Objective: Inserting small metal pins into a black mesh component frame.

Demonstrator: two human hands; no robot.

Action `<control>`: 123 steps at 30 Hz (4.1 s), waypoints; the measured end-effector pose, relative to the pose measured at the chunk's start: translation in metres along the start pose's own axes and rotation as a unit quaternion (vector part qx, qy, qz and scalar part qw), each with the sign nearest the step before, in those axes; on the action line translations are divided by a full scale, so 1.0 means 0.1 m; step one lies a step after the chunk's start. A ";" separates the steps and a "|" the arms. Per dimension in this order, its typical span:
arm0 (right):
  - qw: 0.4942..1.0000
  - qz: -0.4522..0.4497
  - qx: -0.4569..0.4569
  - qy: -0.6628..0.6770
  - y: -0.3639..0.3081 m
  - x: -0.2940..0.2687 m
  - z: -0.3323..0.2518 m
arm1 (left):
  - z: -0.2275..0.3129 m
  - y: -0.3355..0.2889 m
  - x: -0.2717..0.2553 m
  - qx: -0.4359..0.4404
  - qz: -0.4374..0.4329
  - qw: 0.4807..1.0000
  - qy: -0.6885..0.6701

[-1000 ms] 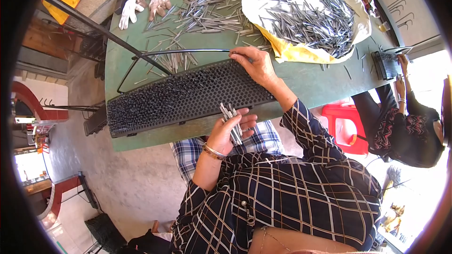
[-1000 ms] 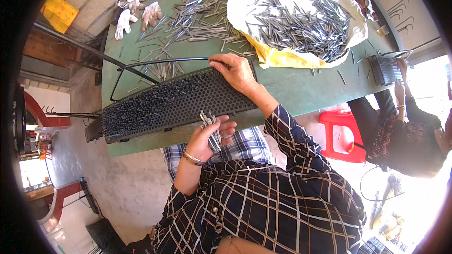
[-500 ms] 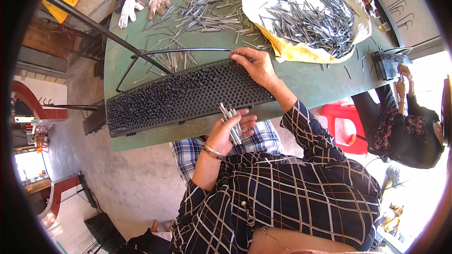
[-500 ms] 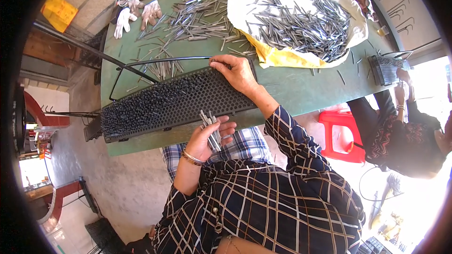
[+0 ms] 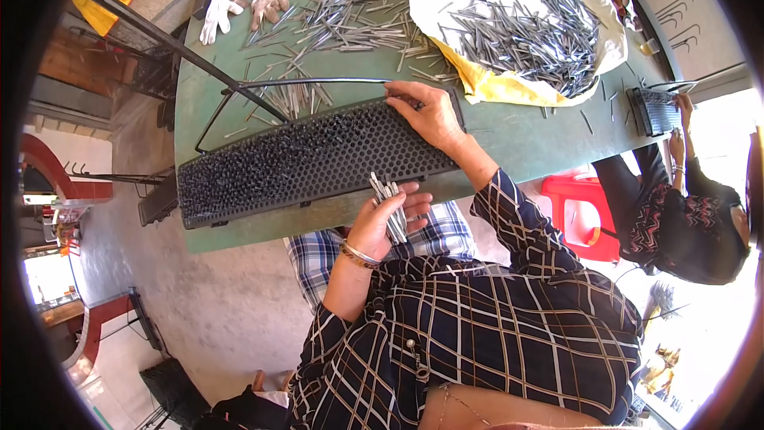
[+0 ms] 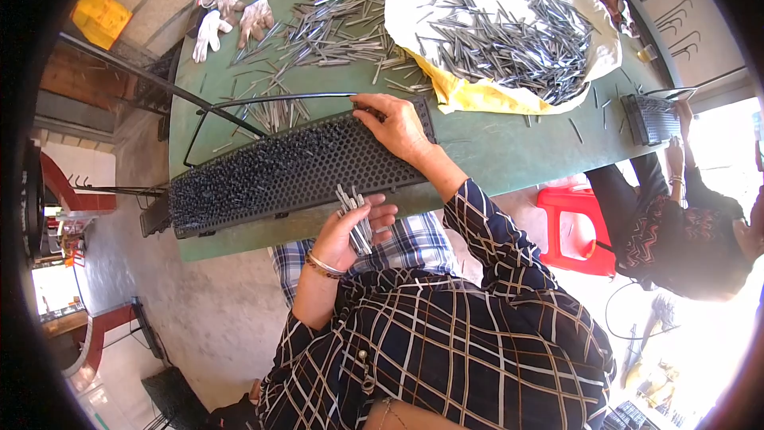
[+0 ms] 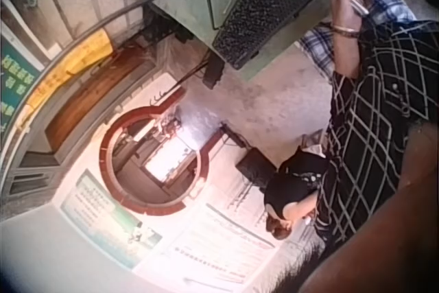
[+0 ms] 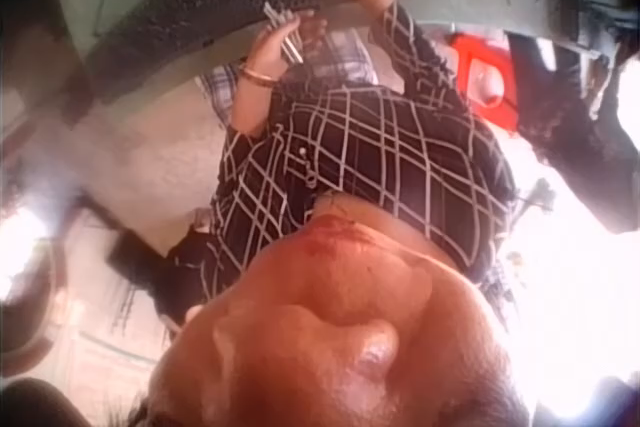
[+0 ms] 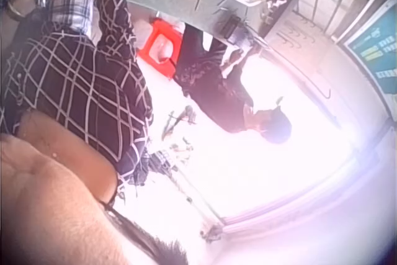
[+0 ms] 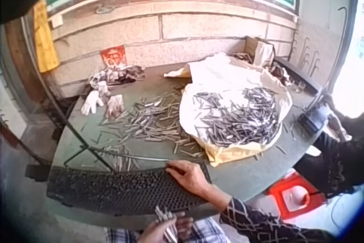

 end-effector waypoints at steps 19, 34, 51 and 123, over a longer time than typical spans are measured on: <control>0.968 0.012 -0.184 -0.171 -0.08 0.04 -0.34 | 0.11 0.05 -0.02 0.038 0.003 0.999 0.006; 0.942 -0.249 0.164 0.154 -0.65 0.31 -0.36 | 0.27 -0.11 0.18 0.079 -0.022 0.995 0.051; 0.939 -0.168 0.235 0.187 -0.69 0.24 -0.06 | 0.28 -0.04 -0.07 0.111 0.088 0.986 0.088; 0.885 -0.342 0.213 0.233 -0.62 0.50 -0.38 | 0.21 -0.12 0.22 0.075 -0.002 0.979 0.190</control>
Point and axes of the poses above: each hand's wrist, its own y-axis towards the middle knuckle, its own x-axis out of the palm, z = x × y, the point moved 10 cm from there along y, towards the middle knuckle, and after that the axes turned 4 degrees about -x, right-handed, at the moved point
